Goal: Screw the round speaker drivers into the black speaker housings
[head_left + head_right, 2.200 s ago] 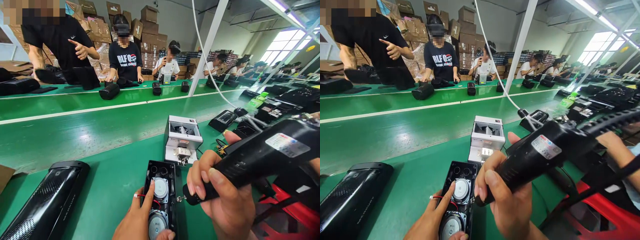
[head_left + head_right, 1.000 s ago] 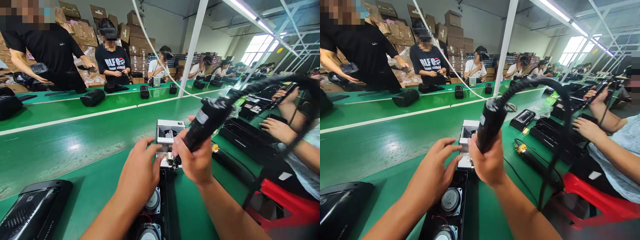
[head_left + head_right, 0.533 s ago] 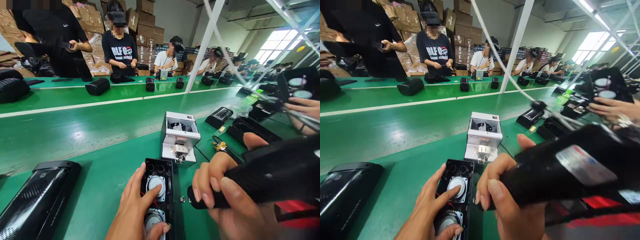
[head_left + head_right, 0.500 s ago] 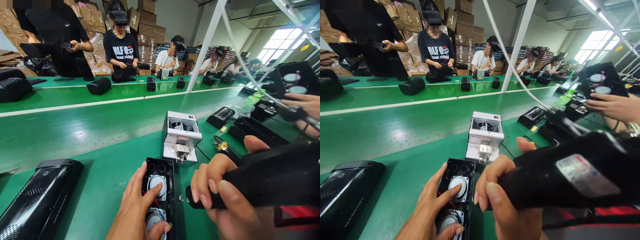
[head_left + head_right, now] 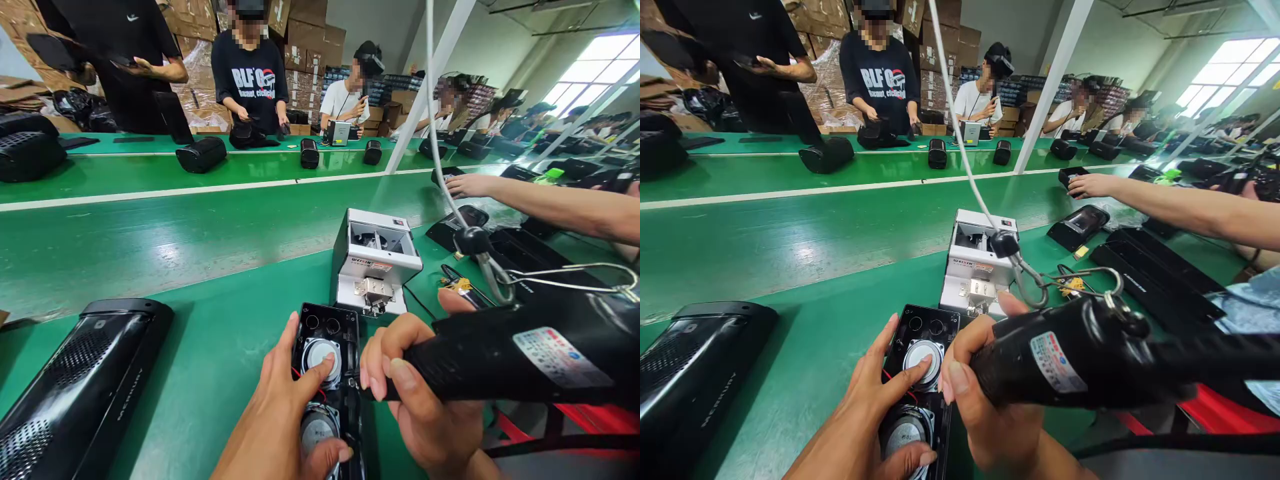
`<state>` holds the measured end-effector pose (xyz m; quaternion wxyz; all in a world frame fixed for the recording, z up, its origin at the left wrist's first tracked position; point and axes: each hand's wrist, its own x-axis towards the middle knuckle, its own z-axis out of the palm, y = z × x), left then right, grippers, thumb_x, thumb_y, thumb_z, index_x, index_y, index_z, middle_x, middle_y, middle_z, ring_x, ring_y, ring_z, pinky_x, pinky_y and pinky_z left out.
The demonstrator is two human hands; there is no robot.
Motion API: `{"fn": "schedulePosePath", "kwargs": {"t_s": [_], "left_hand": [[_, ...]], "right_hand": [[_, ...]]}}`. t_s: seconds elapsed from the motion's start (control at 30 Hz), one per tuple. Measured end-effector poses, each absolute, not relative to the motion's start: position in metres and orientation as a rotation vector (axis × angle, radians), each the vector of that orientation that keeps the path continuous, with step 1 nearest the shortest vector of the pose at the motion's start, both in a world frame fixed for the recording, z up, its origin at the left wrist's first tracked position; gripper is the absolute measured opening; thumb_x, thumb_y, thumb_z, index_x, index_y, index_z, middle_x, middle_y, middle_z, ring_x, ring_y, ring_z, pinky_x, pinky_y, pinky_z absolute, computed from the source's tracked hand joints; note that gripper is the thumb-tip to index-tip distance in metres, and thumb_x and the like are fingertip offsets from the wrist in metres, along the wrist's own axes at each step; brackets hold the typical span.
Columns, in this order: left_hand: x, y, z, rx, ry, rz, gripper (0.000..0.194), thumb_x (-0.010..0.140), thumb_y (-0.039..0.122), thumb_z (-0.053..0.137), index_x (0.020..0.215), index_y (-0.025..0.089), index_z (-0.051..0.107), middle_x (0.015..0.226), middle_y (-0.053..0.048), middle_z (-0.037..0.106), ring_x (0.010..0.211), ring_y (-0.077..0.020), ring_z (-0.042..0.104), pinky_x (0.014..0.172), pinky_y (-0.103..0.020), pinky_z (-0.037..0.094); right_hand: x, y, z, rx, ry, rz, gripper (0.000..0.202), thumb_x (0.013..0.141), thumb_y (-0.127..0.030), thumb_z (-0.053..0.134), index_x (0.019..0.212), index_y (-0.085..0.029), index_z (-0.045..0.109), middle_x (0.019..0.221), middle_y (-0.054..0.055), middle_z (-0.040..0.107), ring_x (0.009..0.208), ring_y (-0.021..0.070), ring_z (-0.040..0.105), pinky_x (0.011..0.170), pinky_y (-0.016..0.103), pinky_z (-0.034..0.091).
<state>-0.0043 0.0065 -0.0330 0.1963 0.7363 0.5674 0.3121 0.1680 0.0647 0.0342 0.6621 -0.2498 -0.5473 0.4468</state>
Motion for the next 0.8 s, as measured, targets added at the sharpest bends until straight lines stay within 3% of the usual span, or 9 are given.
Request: {"fn": "schedulePosePath", "kwargs": {"t_s": [0.13, 0.3, 0.47, 0.63, 0.8], "left_hand": [[-0.003, 0.005, -0.032, 2.069, 1.62, 0.889, 0.105, 0.06, 0.01, 0.091, 0.153, 0.041, 0.054, 0.183, -0.007, -0.002, 0.142, -0.0462, 0.053, 0.096, -0.064, 0.064], [0.0, 0.005, -0.031, 2.059, 1.651, 0.849, 0.103, 0.06, 0.015, 0.092, 0.152, 0.043, 0.055, 0.183, -0.006, -0.001, 0.14, -0.0473, 0.054, 0.092, -0.065, 0.065], [0.003, 0.003, -0.03, 2.044, 1.695, 0.86, 0.098, 0.06, 0.015, 0.092, 0.149, 0.042, 0.059, 0.183, -0.005, 0.003, 0.136, -0.045, 0.057, 0.089, -0.061, 0.068], [0.003, 0.001, -0.031, 2.047, 1.727, 0.834, 0.096, 0.062, 0.02, 0.094, 0.149, 0.043, 0.06, 0.183, -0.007, 0.007, 0.127, -0.0458, 0.065, 0.085, -0.062, 0.069], [0.006, 0.002, -0.024, 2.016, 1.789, 0.749, 0.098, 0.056, 0.017, 0.096, 0.145, 0.042, 0.063, 0.183, -0.005, 0.007, 0.139, -0.0519, 0.058, 0.099, -0.072, 0.061]], "right_hand": [[0.169, 0.065, 0.027, -0.568, -1.248, 1.041, 0.059, 0.104, -0.02, 0.062, 0.152, -0.042, 0.036, 0.078, -0.007, 0.059, 0.055, 0.0147, 0.058, 0.054, 0.032, 0.054], [0.167, 0.069, 0.024, -0.554, -1.235, 1.073, 0.063, 0.103, -0.018, 0.062, 0.153, -0.041, 0.033, 0.078, -0.007, 0.058, 0.054, 0.0148, 0.058, 0.054, 0.031, 0.055], [0.166, 0.076, 0.025, -0.551, -1.157, 1.092, 0.055, 0.102, -0.016, 0.062, 0.147, -0.039, 0.042, 0.075, -0.009, 0.054, 0.051, 0.0113, 0.053, 0.051, 0.025, 0.052], [0.176, 0.079, 0.018, -0.326, -1.34, 1.199, 0.053, 0.102, -0.024, 0.063, 0.146, -0.046, 0.043, 0.08, -0.008, 0.049, 0.049, 0.0096, 0.047, 0.046, 0.025, 0.049], [0.167, 0.079, 0.023, -0.621, -1.092, 1.064, 0.055, 0.1, -0.018, 0.064, 0.146, -0.04, 0.043, 0.072, -0.01, 0.053, 0.049, 0.0109, 0.05, 0.051, 0.025, 0.05]]}}
